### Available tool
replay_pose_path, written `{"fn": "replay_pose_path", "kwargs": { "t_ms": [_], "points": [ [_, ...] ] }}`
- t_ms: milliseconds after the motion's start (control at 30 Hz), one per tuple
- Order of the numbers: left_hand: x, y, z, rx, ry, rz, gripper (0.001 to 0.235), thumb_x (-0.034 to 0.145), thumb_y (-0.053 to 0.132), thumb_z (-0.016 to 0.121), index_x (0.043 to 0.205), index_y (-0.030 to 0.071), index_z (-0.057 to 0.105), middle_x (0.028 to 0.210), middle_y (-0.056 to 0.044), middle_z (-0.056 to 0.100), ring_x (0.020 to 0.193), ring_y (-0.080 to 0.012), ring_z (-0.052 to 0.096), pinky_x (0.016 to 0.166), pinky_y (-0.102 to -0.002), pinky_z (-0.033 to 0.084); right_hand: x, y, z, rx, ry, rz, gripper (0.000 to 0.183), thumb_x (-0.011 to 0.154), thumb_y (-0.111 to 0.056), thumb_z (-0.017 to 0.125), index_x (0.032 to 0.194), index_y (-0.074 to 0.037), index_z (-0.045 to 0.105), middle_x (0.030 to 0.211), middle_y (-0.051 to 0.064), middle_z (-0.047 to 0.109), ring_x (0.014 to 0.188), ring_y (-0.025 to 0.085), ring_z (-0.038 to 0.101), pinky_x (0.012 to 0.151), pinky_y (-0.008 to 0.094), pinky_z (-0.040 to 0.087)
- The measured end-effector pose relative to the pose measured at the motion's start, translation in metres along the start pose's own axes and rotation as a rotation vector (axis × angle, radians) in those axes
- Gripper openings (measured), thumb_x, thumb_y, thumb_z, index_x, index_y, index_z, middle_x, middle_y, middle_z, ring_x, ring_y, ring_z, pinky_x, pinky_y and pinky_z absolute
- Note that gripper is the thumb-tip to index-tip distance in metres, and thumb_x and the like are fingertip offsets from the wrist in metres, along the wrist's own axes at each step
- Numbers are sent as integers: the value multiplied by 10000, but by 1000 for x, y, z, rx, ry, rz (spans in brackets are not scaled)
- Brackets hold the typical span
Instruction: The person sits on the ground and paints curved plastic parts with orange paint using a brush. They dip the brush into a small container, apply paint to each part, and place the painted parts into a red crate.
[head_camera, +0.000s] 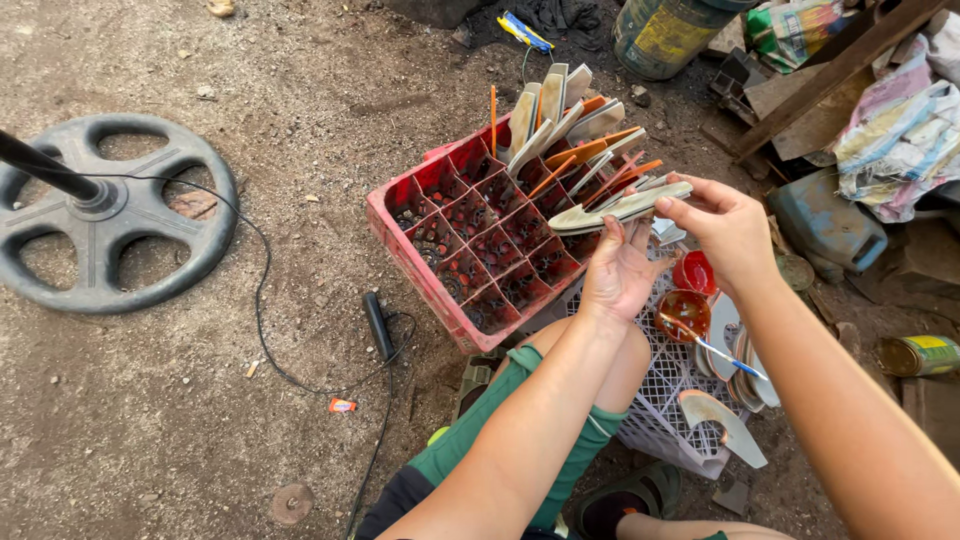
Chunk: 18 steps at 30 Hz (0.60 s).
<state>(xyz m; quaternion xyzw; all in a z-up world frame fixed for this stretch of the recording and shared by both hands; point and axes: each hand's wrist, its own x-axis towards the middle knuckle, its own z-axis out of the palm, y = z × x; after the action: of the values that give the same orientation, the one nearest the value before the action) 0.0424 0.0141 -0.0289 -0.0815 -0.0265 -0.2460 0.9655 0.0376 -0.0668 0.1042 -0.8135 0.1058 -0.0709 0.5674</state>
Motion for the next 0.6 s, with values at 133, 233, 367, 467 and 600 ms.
{"fn": "replay_pose_path", "kwargs": {
  "t_ms": [133,233,367,467,600],
  "points": [
    [4,3,-3,16,56,31,581,913,557,690,1412,300,542,1463,27,533,1443,-178,398,1091,-632,320,8,13,3,54,23,-4,389,879,-69,800,1244,36,713,1063,66,754,942,92,696,864,243,543],
    [8,4,-10,15,122,43,455,918,511,716,1293,297,573,1407,53,540,1383,-157,418,1064,-620,338,19,20,1,12,61,-13,360,887,-67,817,1217,43,727,1052,68,756,921,96,687,847,239,537],
    [7,1,-25,-32,35,39,381,983,506,747,1142,220,552,1343,-5,562,1364,-209,472,1042,-597,386,41,26,-8,31,80,-14,345,877,-62,830,1191,44,734,1038,67,755,916,101,695,849,236,546],
    [2,-10,-28,-20,112,-64,309,1057,433,717,1158,227,510,1243,24,521,1304,-190,473,1003,-588,417,57,27,-13,4,74,-50,344,892,-67,844,1201,42,740,1051,70,754,932,89,687,869,227,536],
    [-6,-16,-26,226,538,-158,314,990,275,585,1279,184,500,1232,-47,571,1190,-193,538,917,-483,433,69,34,-3,14,95,99,350,842,-85,839,1160,27,744,1011,71,754,854,123,690,775,281,554]
  ]
}}
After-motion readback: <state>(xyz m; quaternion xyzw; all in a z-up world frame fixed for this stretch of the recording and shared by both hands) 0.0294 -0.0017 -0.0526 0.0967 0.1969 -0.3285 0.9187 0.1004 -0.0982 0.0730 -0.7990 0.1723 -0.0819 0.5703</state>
